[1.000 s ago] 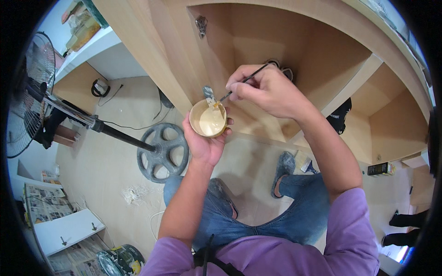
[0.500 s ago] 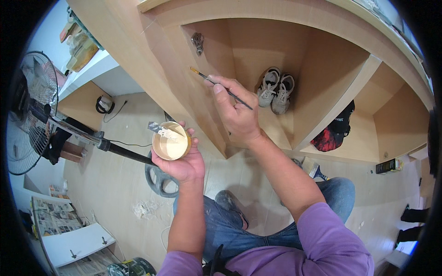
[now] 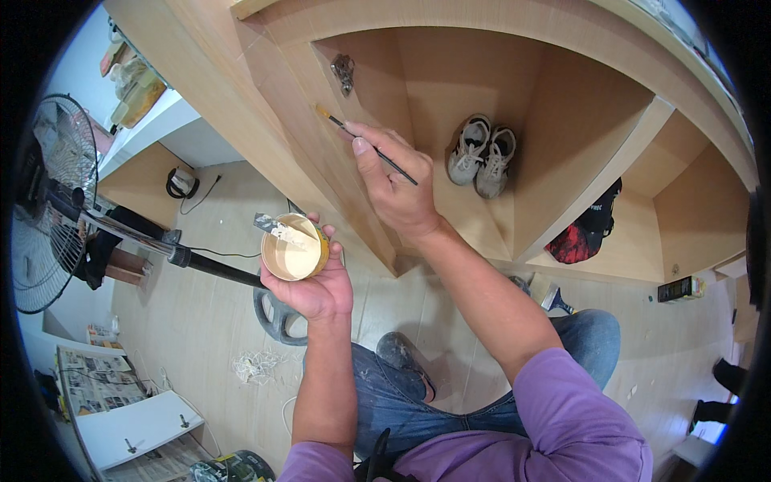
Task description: The person sits on the floor and uses a small brush to apply a light-colored substance to the interior edges and corners of a wooden cabinet. They repeatedly dip the brush into a small container held in their left hand to reload the substance.
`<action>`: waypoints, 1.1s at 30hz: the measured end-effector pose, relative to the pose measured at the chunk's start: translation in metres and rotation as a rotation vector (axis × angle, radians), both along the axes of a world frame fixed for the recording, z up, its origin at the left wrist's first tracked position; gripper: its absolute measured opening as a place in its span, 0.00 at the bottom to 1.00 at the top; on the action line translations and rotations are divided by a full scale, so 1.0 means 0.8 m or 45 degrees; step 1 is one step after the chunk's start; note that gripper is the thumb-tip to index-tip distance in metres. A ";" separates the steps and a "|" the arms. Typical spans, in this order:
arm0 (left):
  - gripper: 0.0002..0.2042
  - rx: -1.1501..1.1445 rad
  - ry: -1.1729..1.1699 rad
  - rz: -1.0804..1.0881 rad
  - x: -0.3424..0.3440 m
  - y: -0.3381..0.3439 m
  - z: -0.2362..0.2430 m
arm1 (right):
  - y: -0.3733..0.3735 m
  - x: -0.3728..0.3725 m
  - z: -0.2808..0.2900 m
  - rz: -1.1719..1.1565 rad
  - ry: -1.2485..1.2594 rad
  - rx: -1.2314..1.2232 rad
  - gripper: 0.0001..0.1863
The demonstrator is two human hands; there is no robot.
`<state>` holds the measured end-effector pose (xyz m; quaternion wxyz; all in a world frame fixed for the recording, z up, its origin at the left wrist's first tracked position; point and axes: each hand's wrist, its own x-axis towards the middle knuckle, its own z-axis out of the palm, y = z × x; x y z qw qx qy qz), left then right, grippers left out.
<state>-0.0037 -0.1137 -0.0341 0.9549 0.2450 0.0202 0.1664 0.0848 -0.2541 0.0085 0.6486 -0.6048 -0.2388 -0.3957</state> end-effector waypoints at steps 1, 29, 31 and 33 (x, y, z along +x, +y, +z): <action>0.29 -0.001 0.006 -0.003 0.000 0.000 0.001 | 0.001 0.000 -0.003 -0.010 0.006 -0.023 0.10; 0.29 0.020 0.028 -0.010 -0.001 0.004 0.006 | -0.012 -0.015 -0.022 -0.116 0.098 -0.216 0.09; 0.29 0.021 0.047 -0.001 -0.001 0.003 0.007 | -0.010 -0.006 -0.001 -0.115 0.023 -0.193 0.08; 0.30 0.051 -0.036 -0.044 0.001 0.004 -0.002 | -0.008 0.002 0.021 -0.136 -0.047 -0.177 0.08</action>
